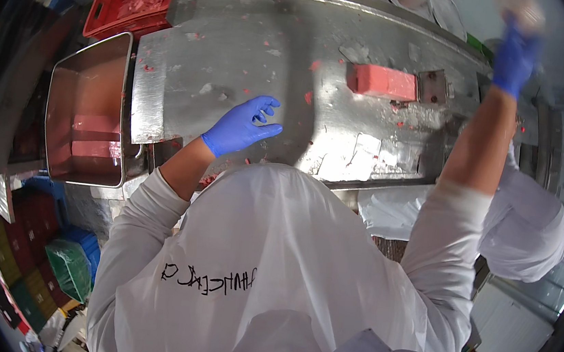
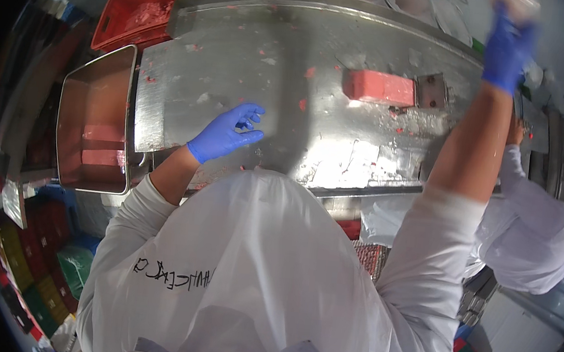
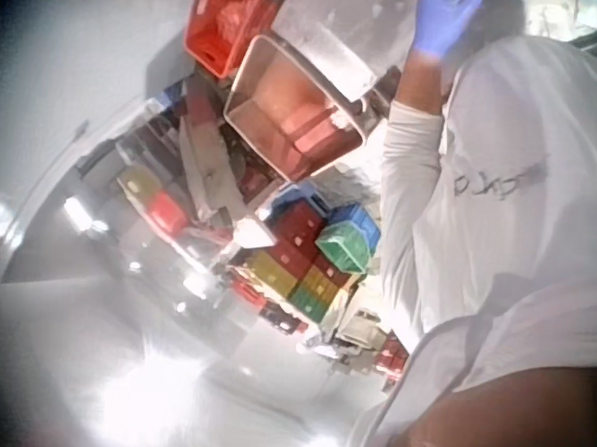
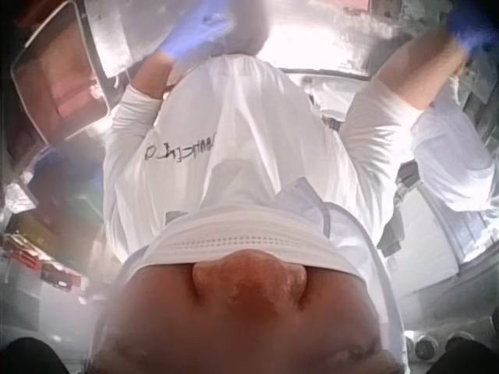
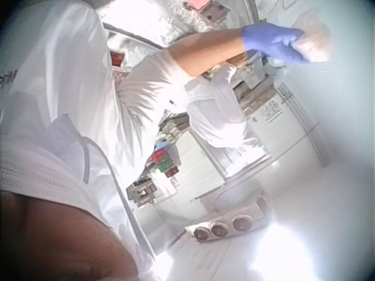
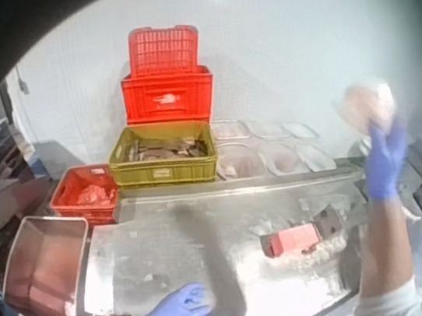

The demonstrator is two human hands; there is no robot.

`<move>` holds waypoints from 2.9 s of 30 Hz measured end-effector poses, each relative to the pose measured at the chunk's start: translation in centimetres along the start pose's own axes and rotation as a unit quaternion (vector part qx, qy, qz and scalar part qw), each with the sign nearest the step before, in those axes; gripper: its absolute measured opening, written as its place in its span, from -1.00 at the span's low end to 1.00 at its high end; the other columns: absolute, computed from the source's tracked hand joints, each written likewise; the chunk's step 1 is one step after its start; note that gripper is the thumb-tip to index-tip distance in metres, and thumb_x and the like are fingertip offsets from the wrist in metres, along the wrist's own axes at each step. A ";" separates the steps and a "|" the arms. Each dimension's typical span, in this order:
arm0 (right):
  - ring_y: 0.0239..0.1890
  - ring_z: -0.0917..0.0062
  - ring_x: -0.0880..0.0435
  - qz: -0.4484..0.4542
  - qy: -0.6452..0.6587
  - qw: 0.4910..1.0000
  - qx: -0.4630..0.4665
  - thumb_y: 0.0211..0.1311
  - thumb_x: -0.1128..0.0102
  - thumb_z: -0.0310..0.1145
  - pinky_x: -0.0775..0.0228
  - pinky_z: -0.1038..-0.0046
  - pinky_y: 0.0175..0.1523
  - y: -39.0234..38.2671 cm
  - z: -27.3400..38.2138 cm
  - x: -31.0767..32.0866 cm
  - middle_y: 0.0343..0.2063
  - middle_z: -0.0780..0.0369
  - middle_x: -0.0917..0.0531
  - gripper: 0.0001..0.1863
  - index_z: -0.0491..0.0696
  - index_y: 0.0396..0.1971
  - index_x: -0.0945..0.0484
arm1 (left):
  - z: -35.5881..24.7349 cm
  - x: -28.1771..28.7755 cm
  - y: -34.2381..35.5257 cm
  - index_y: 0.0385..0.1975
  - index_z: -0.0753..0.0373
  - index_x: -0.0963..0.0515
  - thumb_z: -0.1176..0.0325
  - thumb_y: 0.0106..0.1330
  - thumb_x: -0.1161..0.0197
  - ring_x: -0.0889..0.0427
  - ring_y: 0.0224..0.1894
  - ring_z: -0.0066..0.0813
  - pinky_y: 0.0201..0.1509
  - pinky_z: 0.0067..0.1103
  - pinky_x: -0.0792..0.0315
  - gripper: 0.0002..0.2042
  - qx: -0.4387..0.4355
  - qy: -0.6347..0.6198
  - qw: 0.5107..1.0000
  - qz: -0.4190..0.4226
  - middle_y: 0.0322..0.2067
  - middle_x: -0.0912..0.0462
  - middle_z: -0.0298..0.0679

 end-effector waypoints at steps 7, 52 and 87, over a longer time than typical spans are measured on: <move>0.13 0.51 -0.59 0.693 0.320 0.590 -0.263 0.45 -0.08 -0.07 -0.40 0.38 0.19 -29.7 -6.9 -23.5 0.14 0.25 -0.62 -0.51 -0.04 0.24 -0.50 | 5.5 -3.2 3.3 0.10 0.25 -0.49 0.28 0.32 -0.38 -0.53 -0.17 -0.56 0.04 -0.58 -0.46 -0.60 0.047 0.013 0.996 0.073 -0.19 -0.56 -0.32; 0.13 0.18 -0.57 0.080 0.652 0.235 -0.717 0.02 -0.11 -0.03 -0.36 0.09 0.30 -37.4 2.4 -29.0 0.04 0.15 -0.62 -0.37 -0.05 0.10 -0.50 | 7.8 -12.5 23.4 0.09 0.33 -0.46 0.29 -0.03 -0.28 -0.58 -0.09 -0.38 -0.03 -0.43 -0.53 -0.41 0.279 -0.090 0.916 0.272 -0.11 -0.57 -0.15; 0.08 0.38 -0.56 0.357 0.552 0.430 -0.619 0.03 -0.28 -0.30 -0.49 0.30 0.10 -46.6 5.8 -21.6 0.07 0.23 -0.51 -0.28 0.10 0.29 -0.33 | 14.6 10.5 3.4 0.28 0.06 -0.36 0.04 -0.12 -0.51 -0.44 0.21 -0.08 0.31 -0.14 -0.20 -0.16 0.021 0.536 0.841 -0.066 0.17 -0.46 -0.12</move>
Point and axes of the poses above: each hand's wrist, its own y-axis towards the middle knuckle, its own x-axis out of the back of the hand, z = x × y, the point moved 9 cm from there along y, towards the middle knuckle
